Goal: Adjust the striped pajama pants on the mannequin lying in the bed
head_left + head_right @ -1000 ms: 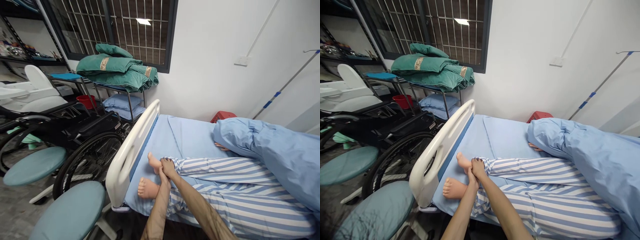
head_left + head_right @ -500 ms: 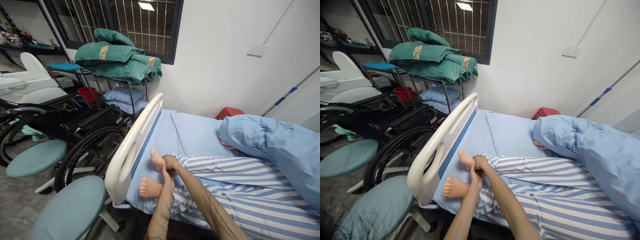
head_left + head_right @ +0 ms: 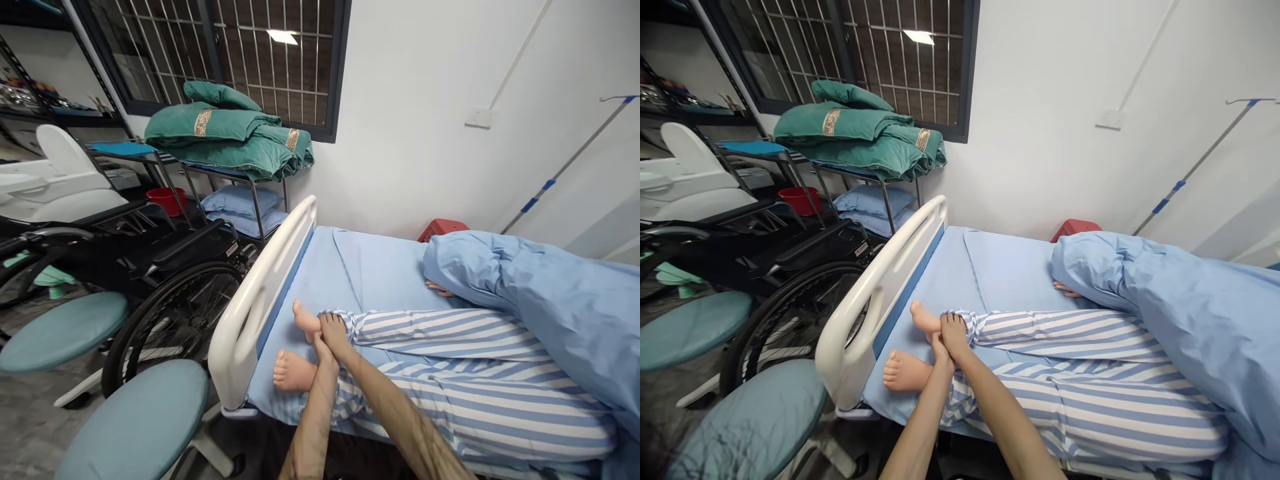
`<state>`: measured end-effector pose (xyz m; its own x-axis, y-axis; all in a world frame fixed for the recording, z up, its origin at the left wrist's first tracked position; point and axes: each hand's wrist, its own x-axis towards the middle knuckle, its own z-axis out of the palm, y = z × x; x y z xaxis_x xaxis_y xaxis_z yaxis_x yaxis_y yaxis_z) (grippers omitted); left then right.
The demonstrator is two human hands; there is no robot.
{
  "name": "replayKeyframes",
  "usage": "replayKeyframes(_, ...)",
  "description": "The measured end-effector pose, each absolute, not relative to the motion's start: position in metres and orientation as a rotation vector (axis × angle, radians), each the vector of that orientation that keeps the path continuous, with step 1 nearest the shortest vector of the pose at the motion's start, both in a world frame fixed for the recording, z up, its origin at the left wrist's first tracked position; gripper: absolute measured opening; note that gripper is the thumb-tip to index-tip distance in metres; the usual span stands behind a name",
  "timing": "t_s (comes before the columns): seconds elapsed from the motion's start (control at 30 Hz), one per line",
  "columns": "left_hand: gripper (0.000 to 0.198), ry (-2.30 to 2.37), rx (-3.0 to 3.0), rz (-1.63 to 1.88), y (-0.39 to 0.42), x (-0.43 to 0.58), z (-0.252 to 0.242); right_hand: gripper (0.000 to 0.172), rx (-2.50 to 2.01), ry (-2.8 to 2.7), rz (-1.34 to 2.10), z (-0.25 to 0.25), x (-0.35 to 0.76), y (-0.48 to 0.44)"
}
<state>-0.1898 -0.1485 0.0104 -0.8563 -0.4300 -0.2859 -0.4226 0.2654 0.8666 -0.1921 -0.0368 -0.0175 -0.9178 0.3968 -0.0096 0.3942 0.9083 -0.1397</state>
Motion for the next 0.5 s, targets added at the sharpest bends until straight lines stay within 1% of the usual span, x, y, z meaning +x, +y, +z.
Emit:
replayKeyframes(0.1,0.028,-2.49,0.886,-1.397,-0.147,-0.187,0.017,0.034,-0.57,-3.113,0.249,-0.014,-0.192,-0.032)
replayKeyframes(0.27,0.03,-2.579,0.802,-1.201,-0.144,-0.187,0.013,0.037,-0.52,-3.207,0.302,-0.005,-0.199,-0.022)
replayKeyframes(0.4,0.031,-2.576,0.843,-1.211,-0.143,-0.189,0.01,0.042,-0.486,-3.336,0.349,0.0,-0.213,-0.012)
replayKeyframes(0.5,0.031,-2.589,0.909,-1.246,-0.142,-0.193,0.005,0.037,-0.52,-3.413,0.374,-0.001,-0.226,-0.005)
